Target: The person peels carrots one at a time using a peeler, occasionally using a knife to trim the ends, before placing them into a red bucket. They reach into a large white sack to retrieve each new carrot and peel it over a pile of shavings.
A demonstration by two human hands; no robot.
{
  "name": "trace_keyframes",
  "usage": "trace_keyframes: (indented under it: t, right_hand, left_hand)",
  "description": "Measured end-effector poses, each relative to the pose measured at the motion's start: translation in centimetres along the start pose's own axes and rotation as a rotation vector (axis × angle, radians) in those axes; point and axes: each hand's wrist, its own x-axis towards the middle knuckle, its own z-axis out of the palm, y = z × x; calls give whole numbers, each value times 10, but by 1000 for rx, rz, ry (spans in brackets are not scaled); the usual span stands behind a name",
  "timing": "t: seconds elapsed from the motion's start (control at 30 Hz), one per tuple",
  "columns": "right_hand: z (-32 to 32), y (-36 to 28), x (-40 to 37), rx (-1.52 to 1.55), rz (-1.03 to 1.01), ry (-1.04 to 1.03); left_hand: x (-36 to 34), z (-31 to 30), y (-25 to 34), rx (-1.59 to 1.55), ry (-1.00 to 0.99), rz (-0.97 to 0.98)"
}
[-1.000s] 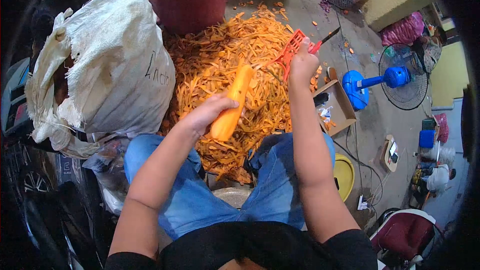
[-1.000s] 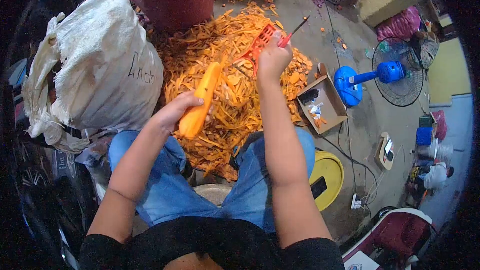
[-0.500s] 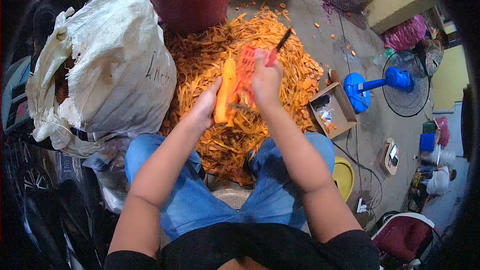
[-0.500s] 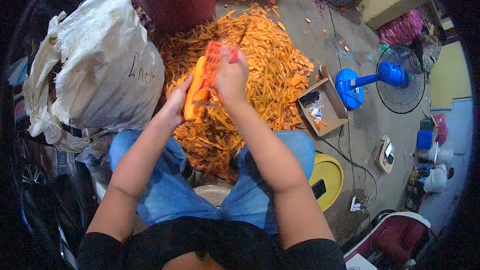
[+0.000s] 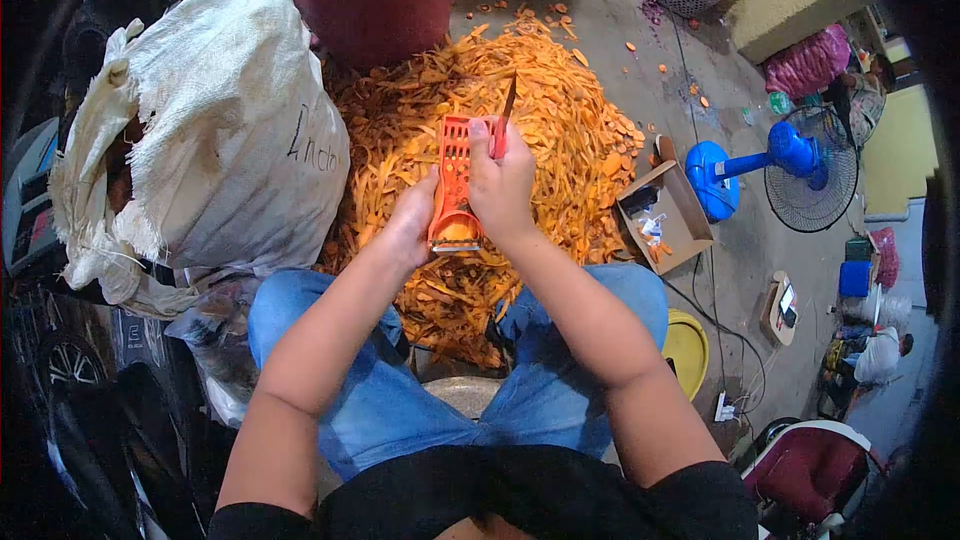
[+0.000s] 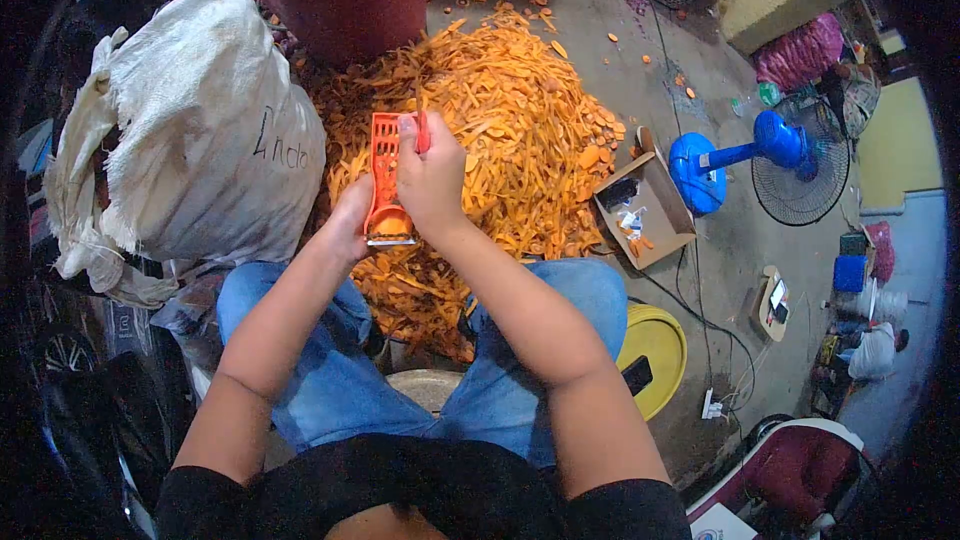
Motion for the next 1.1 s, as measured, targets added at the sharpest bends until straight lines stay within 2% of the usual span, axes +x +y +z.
trace_keyframes:
  t: [0.13,0.37,0.4,0.43,0.57,0.67,0.73,0.77,0.87,0.93,1.0,1.07,1.1]
  right_hand:
    - [1,2,0,-6,-12,2]
    - [-9,2,13,-248,18,72]
    - [-12,5,19,-293,56,86]
    - [-14,14,29,-247,-69,205]
    - [-42,30,60,-271,-5,334]
    - [-58,46,74,-359,-69,443]
    - [-72,48,83,-382,-38,565]
    - [-77,49,87,-245,110,618]
    - [-77,34,84,-238,107,582]
    - [-72,23,78,-249,83,544]
    - [-67,18,76,-184,39,464]
    - [-67,16,75,-193,28,402]
    - [-66,16,75,-206,21,344]
  left_hand:
    - [-10,6,1,-26,-20,-10]
    - [-23,16,4,52,-3,11]
    - [-25,15,3,186,-17,-19]
    - [-27,14,1,321,-31,-48]
    - [-35,17,-14,335,-105,-125]
    - [-41,19,-7,432,-153,-137]
    - [-46,18,-8,532,-199,-80]
    - [-48,18,-7,535,-201,-79]
    - [-50,15,-2,440,-274,-53]
    - [-43,11,5,563,-237,101]
    - [-40,7,11,561,-203,109]
    - [-30,-5,9,830,-147,221]
    - [-30,-3,13,851,-108,183]
